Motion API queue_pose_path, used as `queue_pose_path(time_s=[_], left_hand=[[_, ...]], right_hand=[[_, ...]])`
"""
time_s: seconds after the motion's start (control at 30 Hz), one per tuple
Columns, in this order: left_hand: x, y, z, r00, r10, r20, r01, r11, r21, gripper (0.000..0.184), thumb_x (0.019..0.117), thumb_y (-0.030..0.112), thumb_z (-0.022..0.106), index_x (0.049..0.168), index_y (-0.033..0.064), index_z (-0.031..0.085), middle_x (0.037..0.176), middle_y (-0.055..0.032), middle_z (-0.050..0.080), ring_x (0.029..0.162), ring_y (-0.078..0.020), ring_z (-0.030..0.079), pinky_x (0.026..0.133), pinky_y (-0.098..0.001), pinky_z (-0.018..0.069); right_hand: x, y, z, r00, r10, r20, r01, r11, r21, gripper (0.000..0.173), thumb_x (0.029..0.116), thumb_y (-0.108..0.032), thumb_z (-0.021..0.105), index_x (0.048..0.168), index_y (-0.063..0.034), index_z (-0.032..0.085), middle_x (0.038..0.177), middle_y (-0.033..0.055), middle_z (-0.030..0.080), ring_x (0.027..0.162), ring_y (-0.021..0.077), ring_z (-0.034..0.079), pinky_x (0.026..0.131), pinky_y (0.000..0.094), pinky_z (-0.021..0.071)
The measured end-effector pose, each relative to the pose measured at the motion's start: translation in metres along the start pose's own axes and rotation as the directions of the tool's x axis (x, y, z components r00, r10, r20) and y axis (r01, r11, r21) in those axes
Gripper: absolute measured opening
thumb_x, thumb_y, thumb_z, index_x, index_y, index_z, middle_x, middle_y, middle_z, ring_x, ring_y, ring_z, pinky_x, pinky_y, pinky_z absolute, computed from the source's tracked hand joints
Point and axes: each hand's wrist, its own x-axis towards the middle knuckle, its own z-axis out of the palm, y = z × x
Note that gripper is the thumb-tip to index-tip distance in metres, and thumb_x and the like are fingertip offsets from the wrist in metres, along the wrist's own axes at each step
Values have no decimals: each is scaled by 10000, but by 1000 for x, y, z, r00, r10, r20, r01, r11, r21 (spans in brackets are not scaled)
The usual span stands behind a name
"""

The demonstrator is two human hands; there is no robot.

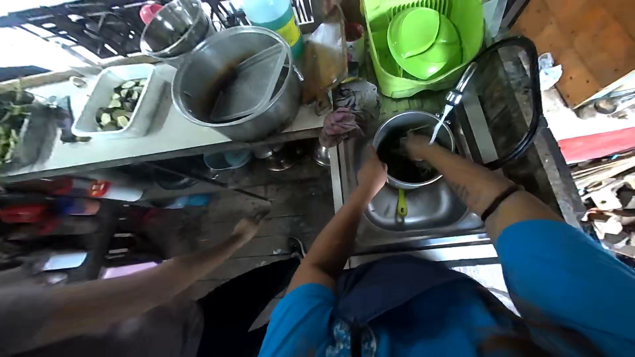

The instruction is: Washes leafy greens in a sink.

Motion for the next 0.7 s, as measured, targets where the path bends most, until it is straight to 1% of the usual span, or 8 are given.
queue_pose_path(time_s=[0.03,0.1,0.13,0.27,0.43,0.57,0.63,0.7], left_hand=[[12,-3,-9,1000,26,-9,-26,1000,-6,573,1090,338,437,1592,98,301,1159,-276,685,1062,-469,676,863,-665,532],[31,-3,-39,995,40,-92,-38,999,22,437,1103,354,422,1379,61,591,1229,-257,666,1129,-447,648,919,-672,492],[41,-7,-52,984,55,-169,-42,996,77,407,1084,331,477,1373,78,613,1328,-260,620,1168,-459,632,928,-675,500],[96,-32,-78,941,54,-334,48,956,289,730,915,193,715,1577,208,407,1649,-258,238,1300,-525,505,917,-669,509],[127,-30,-94,973,-9,-229,77,954,290,545,959,168,659,1484,132,520,1519,-321,397,1195,-502,599,913,-637,548],[127,14,-118,938,74,-338,-74,997,14,377,938,149,693,1285,22,617,1377,-282,543,1235,-408,594,1004,-540,523],[136,29,-121,904,145,-402,-159,987,-2,472,901,93,710,1351,24,587,1498,-277,445,1310,-394,547,1046,-482,509],[153,33,-115,947,189,-261,-166,980,109,804,846,67,756,1554,27,376,1591,-301,320,1373,-450,480,1082,-549,470]], right_hand=[[19,19,14,993,-3,-118,16,994,106,401,902,-112,725,1271,31,661,1278,350,609,1176,568,579,960,763,440],[40,22,-17,980,149,133,-185,927,326,639,873,-121,803,1449,-21,544,1404,311,557,1338,492,504,1101,698,368],[41,21,-27,959,194,207,-260,892,371,708,855,-150,837,1478,-49,517,1424,287,554,1353,455,504,1121,668,370],[27,-5,-33,899,417,133,-429,900,79,674,877,-159,782,1483,-57,506,1462,322,496,1326,536,496,1022,748,406],[24,-10,14,911,197,361,-252,962,110,676,869,-266,833,1457,-72,562,1551,303,392,1368,501,460,1087,676,406],[14,-18,-15,873,314,373,-374,922,101,659,901,-235,802,1487,-98,533,1606,255,343,1426,470,412,1109,675,381],[10,-28,-17,836,418,357,-460,887,38,647,931,-202,754,1497,-35,489,1566,326,360,1391,524,429,1076,708,389],[8,-34,-4,799,382,464,-404,913,-56,583,973,-180,683,1470,44,479,1488,345,452,1370,515,460,1081,691,390]])
